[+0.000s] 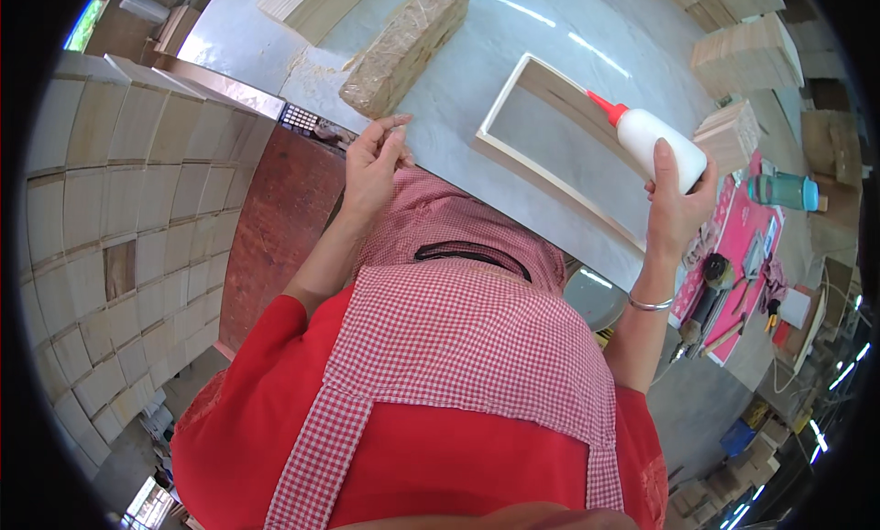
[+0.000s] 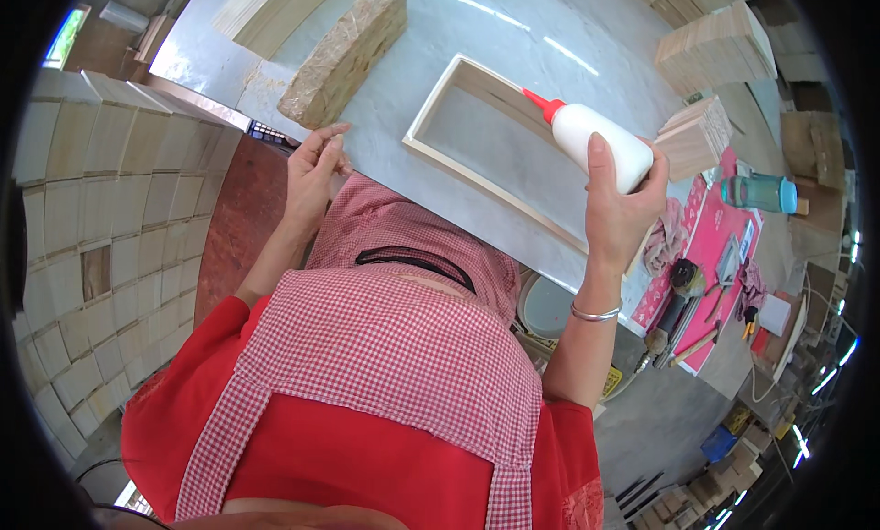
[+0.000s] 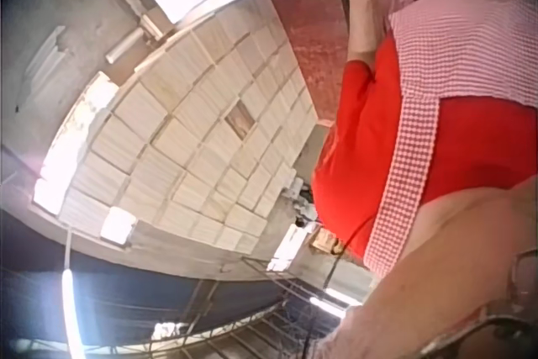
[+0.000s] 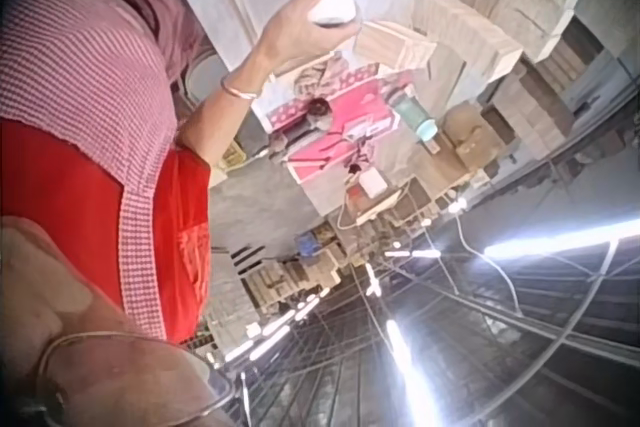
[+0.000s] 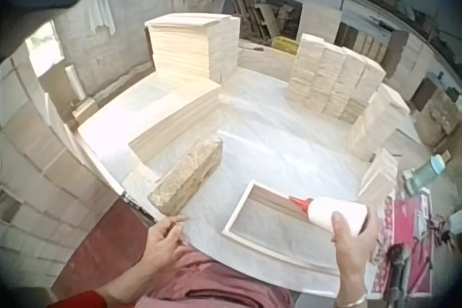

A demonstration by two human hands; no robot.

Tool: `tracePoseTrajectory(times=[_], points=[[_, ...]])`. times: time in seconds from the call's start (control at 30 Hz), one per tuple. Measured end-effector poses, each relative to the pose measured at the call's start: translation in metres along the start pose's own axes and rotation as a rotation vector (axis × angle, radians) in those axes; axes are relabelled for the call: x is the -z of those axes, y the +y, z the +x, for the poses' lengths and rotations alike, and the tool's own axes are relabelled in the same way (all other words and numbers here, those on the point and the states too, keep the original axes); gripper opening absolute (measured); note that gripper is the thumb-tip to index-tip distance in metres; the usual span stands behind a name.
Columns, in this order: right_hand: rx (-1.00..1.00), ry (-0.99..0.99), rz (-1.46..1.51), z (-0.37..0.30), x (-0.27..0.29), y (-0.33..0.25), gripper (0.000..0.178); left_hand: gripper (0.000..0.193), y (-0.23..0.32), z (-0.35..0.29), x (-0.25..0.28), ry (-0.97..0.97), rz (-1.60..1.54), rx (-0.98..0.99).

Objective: Assembling wooden boxes by applying glue to the edges and using a nail gun to secure the wooden panels together.

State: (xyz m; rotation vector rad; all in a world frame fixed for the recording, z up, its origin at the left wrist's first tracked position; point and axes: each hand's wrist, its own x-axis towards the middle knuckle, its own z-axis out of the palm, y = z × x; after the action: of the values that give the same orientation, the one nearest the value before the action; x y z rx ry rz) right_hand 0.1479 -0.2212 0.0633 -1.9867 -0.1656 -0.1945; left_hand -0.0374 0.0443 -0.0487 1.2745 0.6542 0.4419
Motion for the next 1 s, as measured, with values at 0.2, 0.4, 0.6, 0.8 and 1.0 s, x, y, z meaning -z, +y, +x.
tracePoseTrajectory(times=[0.2,0.4,0.6,0.8,1.0], points=[[0.049,0.128,-0.023,-0.003,0.039,0.022,0.041,0.025,0.0,0.0,-0.001,0.012,0.035,0.01],[0.04,0.205,-0.063,-0.006,0.081,0.04,0.04,0.024,-0.002,0.001,0.0,-0.006,0.036,-0.017],[-0.036,0.266,-0.069,-0.012,0.115,0.05,0.041,0.024,0.002,0.0,-0.001,0.013,0.102,-0.017],[-0.04,0.345,-0.125,-0.015,0.144,0.063,0.04,0.024,-0.001,0.001,-0.002,0.015,0.109,-0.032],[0.06,0.391,-0.234,-0.015,0.169,0.085,0.04,0.025,-0.004,0.004,0.0,0.028,0.127,-0.051]])
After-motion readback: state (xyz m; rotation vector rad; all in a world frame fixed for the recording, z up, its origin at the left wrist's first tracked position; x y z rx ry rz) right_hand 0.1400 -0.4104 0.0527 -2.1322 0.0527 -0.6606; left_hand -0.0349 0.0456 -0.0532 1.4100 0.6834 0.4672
